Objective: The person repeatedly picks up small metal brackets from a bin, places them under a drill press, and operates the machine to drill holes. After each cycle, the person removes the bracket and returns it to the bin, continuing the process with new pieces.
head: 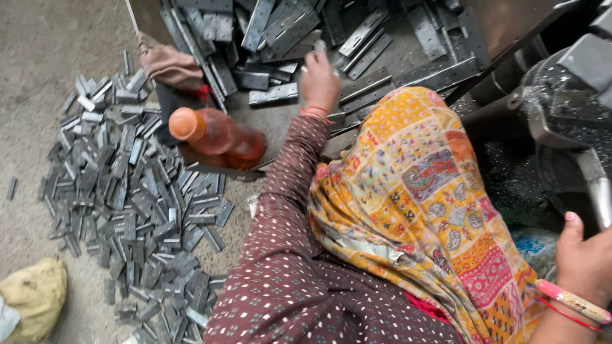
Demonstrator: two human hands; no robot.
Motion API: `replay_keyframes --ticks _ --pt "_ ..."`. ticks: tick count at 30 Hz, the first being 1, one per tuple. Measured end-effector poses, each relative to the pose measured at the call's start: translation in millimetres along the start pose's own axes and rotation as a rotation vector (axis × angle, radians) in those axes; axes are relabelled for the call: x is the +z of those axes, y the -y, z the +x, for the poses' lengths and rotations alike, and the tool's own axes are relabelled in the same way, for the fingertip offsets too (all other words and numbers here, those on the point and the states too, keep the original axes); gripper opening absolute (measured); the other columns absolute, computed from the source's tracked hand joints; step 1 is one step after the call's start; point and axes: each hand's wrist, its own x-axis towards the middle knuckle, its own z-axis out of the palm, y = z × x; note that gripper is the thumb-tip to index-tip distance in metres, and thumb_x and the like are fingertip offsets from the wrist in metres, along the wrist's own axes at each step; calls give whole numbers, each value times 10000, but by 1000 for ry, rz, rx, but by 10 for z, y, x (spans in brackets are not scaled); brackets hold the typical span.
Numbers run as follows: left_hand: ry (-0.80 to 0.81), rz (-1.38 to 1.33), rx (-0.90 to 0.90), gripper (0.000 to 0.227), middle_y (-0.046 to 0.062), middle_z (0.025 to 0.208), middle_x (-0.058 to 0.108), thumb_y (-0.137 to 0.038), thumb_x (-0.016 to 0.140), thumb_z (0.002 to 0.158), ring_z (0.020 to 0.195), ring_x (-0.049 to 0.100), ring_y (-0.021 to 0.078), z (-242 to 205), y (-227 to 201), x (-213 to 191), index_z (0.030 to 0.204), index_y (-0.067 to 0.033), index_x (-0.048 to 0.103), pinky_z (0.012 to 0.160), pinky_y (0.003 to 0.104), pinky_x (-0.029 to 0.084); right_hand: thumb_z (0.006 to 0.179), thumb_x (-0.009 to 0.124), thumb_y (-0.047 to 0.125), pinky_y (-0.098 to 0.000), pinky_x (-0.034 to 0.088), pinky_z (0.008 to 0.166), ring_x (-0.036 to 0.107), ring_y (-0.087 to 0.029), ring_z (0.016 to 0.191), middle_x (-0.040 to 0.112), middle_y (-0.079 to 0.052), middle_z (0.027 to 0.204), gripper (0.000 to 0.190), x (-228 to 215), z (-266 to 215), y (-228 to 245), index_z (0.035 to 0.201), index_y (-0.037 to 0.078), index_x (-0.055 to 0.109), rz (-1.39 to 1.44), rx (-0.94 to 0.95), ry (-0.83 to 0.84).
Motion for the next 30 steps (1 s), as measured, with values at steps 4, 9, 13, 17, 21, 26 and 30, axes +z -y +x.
replay_keyframes --ticks 4,9,13,17,21,26,30 --pt "-431 584 289 487 102 1388 536 -170 556 899 1271 573 337 716 472 -344 1385 -143 524 956 581 480 1034 707 336 -404 580 845 708 -349 997 668 -185 1165 515 -206 -32 108 1375 -19 554 38 -96 -89" --pt "-311 668 429 448 160 1298 594 -160 520 1013 1120 632 345 962 927 -388 1439 -22 524 1032 515 483 994 734 341 -434 546 801 672 -345 949 663 -157 1146 513 -312 19 200 1378 36 582 21 -25 -47" --pt "-163 480 385 356 154 1091 662 -66 534 1050 940 673 333 849 866 -407 1400 -7 555 897 452 529 960 740 367 -430 541 796 691 -320 974 666 -112 1148 493 -351 9 225 1330 74 596 -22 -24 -68" --pt "-141 -65 21 402 121 993 705 -36 585 959 922 668 315 827 468 -657 1356 -97 557 804 455 520 913 750 420 -429 546 784 697 -306 961 666 -84 1106 495 -473 73 356 1284 124 612 -92 -53 -120" --pt "169 -1114 168 434 63 1094 654 107 561 890 928 619 134 545 -379 -873 1278 -84 594 745 290 554 953 763 501 -452 550 719 692 -321 888 682 -83 1059 487 -660 155 585 1280 165 632 -129 18 -67" --pt "653 -1482 189 450 10 1125 665 99 475 883 931 631 92 -74 -1860 -1085 1269 -103 590 699 261 574 929 781 472 -464 571 720 691 -330 902 680 -91 1060 553 -845 229 839 1364 160 643 -26 38 -99" --pt "367 -1207 591 393 69 1193 710 42 560 963 1039 683 201 -619 -2986 -1084 1318 -98 654 867 312 564 872 788 425 -439 568 657 684 -300 832 685 -77 1038 569 -1010 298 965 1346 142 647 14 58 -95"
